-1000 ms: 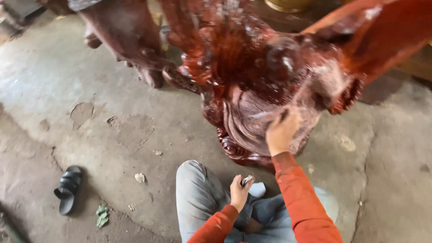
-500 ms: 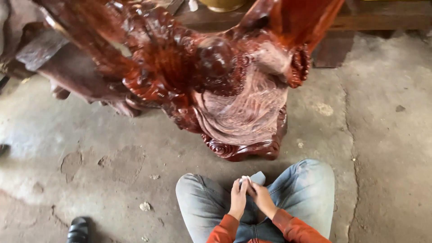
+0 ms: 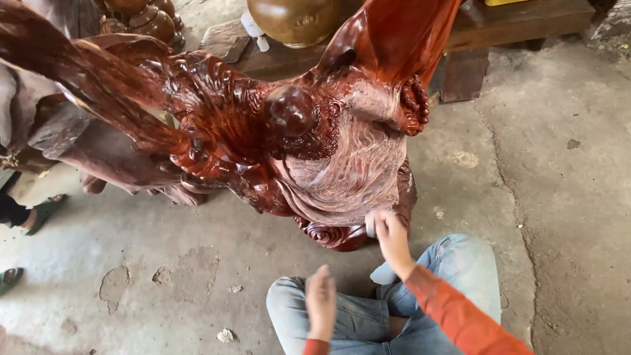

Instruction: Hand-sanding a large wooden sculpture to smooth the surface and prepare it for finishing.

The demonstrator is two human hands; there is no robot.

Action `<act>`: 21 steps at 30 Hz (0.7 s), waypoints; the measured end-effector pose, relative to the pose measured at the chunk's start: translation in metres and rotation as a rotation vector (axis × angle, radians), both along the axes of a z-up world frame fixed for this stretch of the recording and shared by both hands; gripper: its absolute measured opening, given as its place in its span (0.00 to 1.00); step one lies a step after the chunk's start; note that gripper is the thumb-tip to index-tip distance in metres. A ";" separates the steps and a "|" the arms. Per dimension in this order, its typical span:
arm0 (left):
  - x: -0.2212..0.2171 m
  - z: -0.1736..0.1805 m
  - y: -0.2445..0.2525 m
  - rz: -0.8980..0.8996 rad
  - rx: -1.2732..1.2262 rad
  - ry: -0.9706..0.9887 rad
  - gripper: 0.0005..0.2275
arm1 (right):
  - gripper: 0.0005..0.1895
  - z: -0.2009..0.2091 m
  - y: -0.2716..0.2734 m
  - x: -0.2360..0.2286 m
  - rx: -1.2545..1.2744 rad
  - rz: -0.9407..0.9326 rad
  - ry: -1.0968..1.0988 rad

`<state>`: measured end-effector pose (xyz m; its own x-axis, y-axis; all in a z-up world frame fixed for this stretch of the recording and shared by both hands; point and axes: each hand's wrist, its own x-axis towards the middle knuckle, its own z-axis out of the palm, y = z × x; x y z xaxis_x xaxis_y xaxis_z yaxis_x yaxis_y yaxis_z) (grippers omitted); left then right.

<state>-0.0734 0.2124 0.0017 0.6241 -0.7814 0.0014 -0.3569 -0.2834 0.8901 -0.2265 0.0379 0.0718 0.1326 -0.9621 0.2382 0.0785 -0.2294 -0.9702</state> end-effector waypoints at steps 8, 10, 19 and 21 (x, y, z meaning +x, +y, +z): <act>0.091 -0.027 0.019 0.254 0.080 -0.371 0.10 | 0.09 0.028 -0.051 0.038 -0.226 -0.252 0.232; 0.089 -0.026 0.016 0.242 0.134 -0.532 0.09 | 0.08 0.029 -0.049 0.043 -0.290 -0.218 0.244; 0.091 -0.048 0.007 0.270 0.160 -0.339 0.07 | 0.03 0.043 -0.057 0.046 -0.117 -0.313 -0.010; 0.093 -0.049 0.007 0.261 0.135 -0.353 0.07 | 0.04 0.052 -0.058 0.046 -0.205 -0.376 -0.019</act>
